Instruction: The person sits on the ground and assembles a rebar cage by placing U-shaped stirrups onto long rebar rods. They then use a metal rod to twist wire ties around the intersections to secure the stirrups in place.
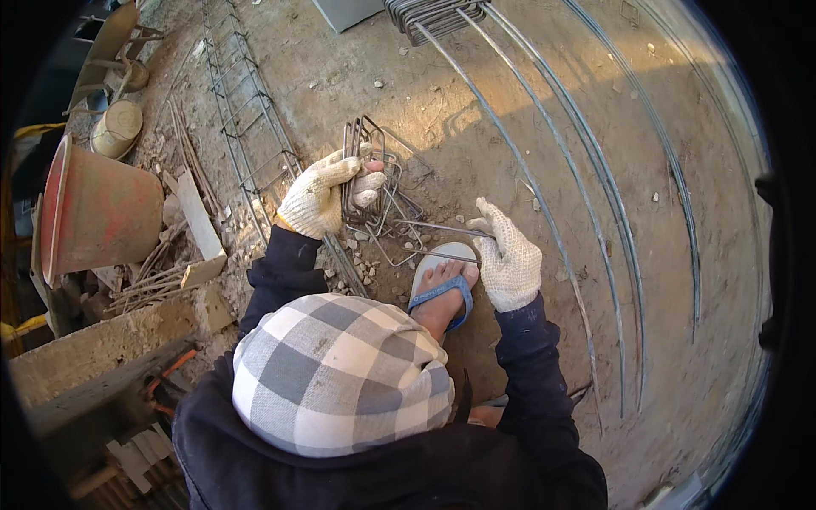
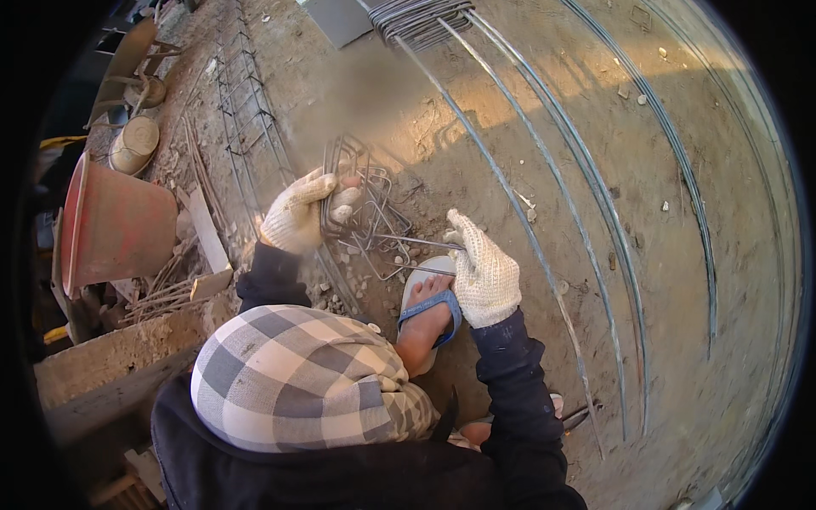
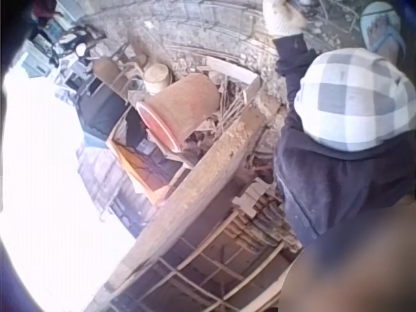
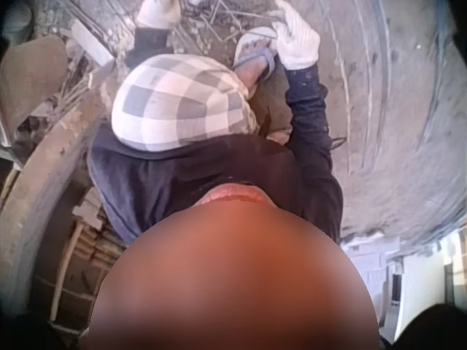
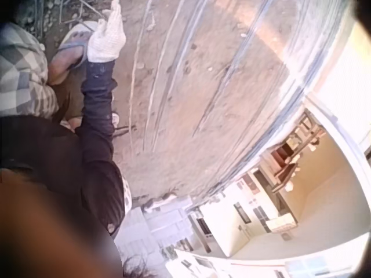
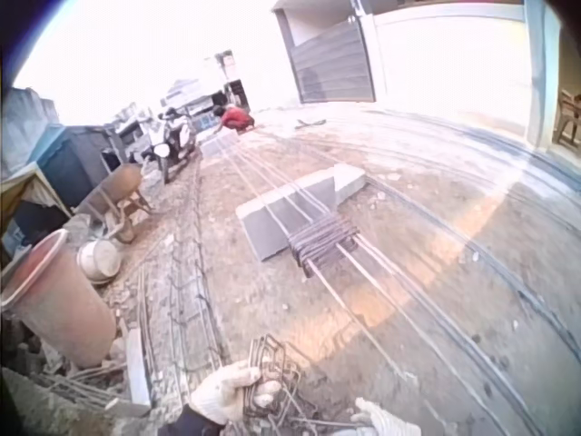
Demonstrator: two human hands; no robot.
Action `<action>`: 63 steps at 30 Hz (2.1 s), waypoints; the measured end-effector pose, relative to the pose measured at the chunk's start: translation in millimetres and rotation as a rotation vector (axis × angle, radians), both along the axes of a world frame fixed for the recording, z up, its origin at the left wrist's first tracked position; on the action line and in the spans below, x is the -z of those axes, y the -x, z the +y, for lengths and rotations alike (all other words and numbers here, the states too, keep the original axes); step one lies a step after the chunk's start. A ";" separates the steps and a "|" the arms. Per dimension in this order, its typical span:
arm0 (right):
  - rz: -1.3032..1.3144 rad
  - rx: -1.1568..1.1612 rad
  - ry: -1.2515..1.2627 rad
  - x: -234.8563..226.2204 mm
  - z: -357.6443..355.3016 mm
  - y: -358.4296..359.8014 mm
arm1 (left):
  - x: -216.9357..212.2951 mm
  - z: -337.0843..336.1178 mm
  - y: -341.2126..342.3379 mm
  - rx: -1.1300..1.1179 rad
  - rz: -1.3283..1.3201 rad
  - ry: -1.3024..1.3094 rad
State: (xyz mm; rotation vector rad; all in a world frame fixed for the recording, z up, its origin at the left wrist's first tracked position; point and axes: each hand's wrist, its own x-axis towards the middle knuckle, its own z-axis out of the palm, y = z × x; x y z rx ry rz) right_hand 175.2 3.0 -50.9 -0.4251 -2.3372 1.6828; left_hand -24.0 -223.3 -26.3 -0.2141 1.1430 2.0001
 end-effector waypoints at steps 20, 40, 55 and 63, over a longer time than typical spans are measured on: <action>-0.002 -0.415 0.329 10.5 26.2 108.4 | -16.7 -0.6 -9.7 0.550 0.037 0.142; -0.219 -0.144 -0.737 92.1 -28.5 129.6 | 19.6 -40.2 6.9 -0.114 -0.023 -0.051; -0.114 0.050 1.536 29.0 -57.0 117.5 | 21.5 -3.0 -2.4 -0.058 0.161 -0.069; -0.408 -0.120 0.775 23.6 -57.1 129.0 | 26.1 -4.2 2.1 -0.137 0.139 -0.118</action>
